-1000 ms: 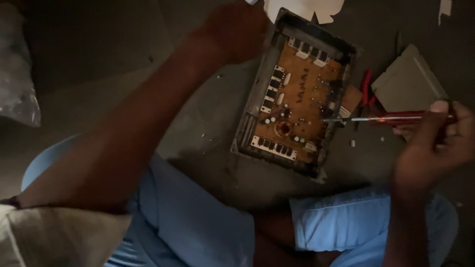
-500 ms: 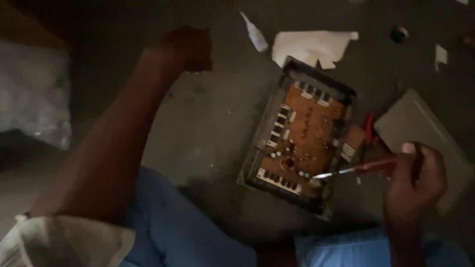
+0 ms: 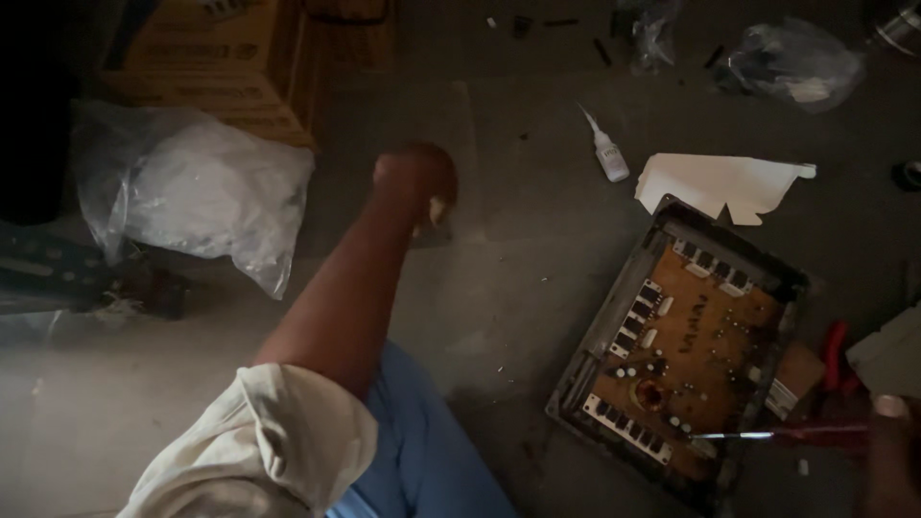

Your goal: The person uses a red screwdriver to tighten screws on a circuit board inside a metal casing. They then place the metal cover over the casing and secure it with screws.

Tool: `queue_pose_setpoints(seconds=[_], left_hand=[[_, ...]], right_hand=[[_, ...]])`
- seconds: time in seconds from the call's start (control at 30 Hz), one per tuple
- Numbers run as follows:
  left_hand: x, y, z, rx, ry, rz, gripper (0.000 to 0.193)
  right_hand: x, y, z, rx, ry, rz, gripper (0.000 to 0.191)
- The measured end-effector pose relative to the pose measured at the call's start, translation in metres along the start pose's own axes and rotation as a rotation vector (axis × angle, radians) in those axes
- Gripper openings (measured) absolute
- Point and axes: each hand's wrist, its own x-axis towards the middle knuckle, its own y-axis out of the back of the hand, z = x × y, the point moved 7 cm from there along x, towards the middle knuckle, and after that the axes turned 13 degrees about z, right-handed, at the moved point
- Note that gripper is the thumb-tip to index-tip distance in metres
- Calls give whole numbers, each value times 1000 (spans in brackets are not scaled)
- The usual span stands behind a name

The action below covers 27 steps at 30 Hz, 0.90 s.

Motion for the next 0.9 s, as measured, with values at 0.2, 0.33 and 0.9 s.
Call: queue_pose_setpoints(seconds=[0.2,0.33,0.9], left_hand=[[-10,-12,14,25,-35,-117,31],[-12,-16,25,40,-48,-153,32],[-5,13,45,81,27,55,36]], right_hand=[[1,1,-1,24,7,-1,23],[1,5,-2,37,11,-2,22],[12,56,-90,221,17,-57,20]])
